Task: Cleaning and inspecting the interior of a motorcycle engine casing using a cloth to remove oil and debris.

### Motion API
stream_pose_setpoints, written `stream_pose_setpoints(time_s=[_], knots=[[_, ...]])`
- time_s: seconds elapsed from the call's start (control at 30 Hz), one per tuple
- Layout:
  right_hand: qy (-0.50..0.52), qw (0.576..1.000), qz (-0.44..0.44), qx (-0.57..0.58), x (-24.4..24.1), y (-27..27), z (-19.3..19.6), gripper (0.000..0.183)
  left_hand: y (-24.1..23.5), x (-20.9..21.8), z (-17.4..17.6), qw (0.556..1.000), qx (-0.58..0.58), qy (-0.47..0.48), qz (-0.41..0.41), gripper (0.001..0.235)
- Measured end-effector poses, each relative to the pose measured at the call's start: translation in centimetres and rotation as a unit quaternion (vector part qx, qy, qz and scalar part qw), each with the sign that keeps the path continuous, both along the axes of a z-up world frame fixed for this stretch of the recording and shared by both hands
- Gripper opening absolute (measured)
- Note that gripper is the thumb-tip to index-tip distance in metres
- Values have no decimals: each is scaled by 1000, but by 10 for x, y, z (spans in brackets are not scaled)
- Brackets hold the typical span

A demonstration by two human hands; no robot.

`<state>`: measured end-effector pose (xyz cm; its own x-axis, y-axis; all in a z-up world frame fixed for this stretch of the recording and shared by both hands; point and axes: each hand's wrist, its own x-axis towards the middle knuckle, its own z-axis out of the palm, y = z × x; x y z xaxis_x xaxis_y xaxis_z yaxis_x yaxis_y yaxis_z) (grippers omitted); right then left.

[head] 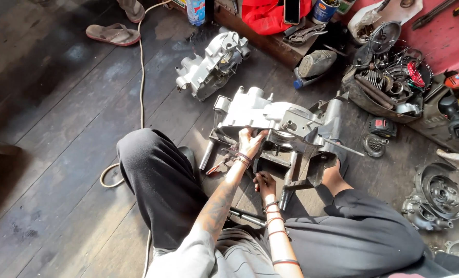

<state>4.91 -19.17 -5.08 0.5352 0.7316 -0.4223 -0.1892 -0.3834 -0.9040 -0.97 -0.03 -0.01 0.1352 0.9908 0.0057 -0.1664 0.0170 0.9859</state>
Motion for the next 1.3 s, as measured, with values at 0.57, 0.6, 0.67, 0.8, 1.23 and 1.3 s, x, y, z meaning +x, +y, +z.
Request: stream_pose_setpoints(time_s=[0.57,0.6,0.67,0.8,1.23,1.3], knots=[[-14,1000,10,-22,15,-4,-42,22,-8,2,31,933,-260,90,-232,123],[-10,1000,10,-25,18,-2,-44,22,-7,8,36,931,-276,71,-227,126],[-12,1000,6,-26,18,-2,-26,22,-3,25,-3,932,-271,88,-222,123],[-4,1000,17,-25,10,-2,-24,20,8,35,-71,928,-265,157,-210,119],[1,1000,15,-13,-1,1,2,19,-21,15,7,976,-188,-101,47,52],[4,1000,20,-8,-1,-1,-1,19,-33,24,23,929,-258,-260,58,57]])
